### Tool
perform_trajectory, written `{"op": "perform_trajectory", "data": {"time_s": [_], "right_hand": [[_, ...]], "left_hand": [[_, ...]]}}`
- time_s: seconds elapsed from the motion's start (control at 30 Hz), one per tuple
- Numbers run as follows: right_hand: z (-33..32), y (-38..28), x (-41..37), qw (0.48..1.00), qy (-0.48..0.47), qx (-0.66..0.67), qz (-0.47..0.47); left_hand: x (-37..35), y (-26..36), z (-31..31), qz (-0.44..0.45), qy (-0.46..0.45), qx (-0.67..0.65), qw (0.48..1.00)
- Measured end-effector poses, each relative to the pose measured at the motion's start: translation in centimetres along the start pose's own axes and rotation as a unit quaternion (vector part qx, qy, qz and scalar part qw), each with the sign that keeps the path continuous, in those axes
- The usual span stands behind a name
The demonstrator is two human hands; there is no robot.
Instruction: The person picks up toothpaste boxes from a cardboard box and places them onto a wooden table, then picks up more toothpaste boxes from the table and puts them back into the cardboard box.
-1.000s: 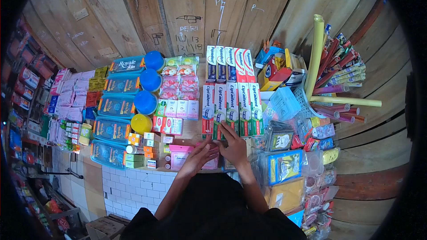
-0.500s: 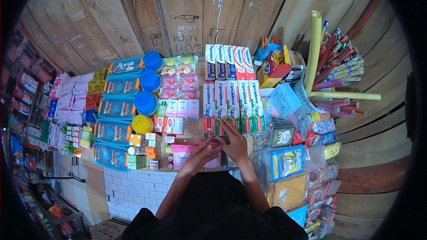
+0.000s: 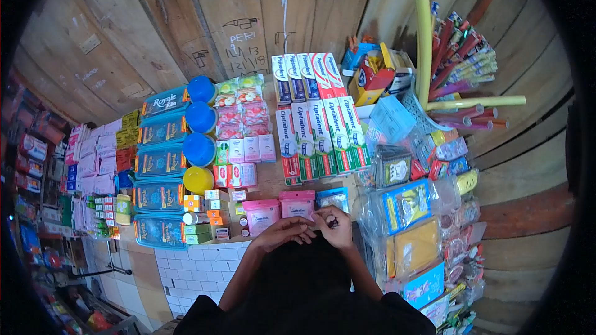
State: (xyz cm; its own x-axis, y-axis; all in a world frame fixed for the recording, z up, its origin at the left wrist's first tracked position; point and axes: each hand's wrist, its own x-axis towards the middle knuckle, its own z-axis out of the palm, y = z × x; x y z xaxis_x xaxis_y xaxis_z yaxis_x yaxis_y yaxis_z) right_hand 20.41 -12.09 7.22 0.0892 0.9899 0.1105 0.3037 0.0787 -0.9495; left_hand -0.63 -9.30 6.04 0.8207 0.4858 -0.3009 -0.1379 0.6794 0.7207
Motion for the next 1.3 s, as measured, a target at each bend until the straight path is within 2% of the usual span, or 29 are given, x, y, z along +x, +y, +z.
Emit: {"op": "perform_trajectory", "data": {"time_s": [0.1,0.2,0.3,0.4,0.5,0.6,0.7,0.8,0.9,1.0,1.1,1.2,1.3], "right_hand": [[0.1,1.7,-3.1,0.999,0.001,0.022,0.025],[-0.8,2.2,-6.0,0.996,-0.021,0.052,0.074],[-1.0,5.3,-9.3,0.986,-0.079,0.052,0.140],[-2.0,6.5,-11.7,0.974,-0.148,-0.062,0.159],[-1.7,9.0,-15.3,0.951,-0.177,-0.098,0.232],[-1.2,11.2,-19.7,0.923,-0.205,-0.147,0.291],[-0.7,11.2,-23.9,0.881,-0.230,-0.133,0.391],[1.5,12.2,-29.6,0.906,-0.130,-0.095,0.391],[2.9,10.4,-33.1,0.894,-0.110,-0.075,0.427],[5.1,9.9,-36.5,0.904,-0.030,-0.055,0.422],[7.4,10.4,-39.0,0.890,0.061,0.007,0.452],[9.7,10.5,-40.7,0.882,0.163,0.006,0.442],[11.8,9.4,-41.5,0.862,0.246,-0.007,0.443]], "left_hand": [[0.0,0.0,0.8,-0.041,-0.037,0.112,0.992],[0.8,-1.5,1.2,-0.085,-0.071,0.156,0.982],[2.0,-4.1,0.7,-0.124,-0.119,0.190,0.967],[2.8,-8.1,-0.4,-0.155,-0.134,0.257,0.945],[2.9,-11.8,-1.9,-0.184,-0.124,0.356,0.908],[2.1,-15.4,-2.8,-0.145,-0.117,0.438,0.879],[0.6,-16.9,-1.9,-0.209,-0.131,0.515,0.821],[-0.4,-18.8,-1.5,-0.259,-0.183,0.540,0.780],[-0.8,-22.3,-2.7,-0.211,-0.220,0.587,0.750],[-0.4,-23.9,-2.4,-0.204,-0.238,0.533,0.786],[0.3,-25.9,-2.9,-0.201,-0.258,0.487,0.810],[0.8,-25.6,-1.4,-0.291,-0.280,0.450,0.797],[0.9,-24.9,0.0,-0.309,-0.306,0.452,0.779]]}}
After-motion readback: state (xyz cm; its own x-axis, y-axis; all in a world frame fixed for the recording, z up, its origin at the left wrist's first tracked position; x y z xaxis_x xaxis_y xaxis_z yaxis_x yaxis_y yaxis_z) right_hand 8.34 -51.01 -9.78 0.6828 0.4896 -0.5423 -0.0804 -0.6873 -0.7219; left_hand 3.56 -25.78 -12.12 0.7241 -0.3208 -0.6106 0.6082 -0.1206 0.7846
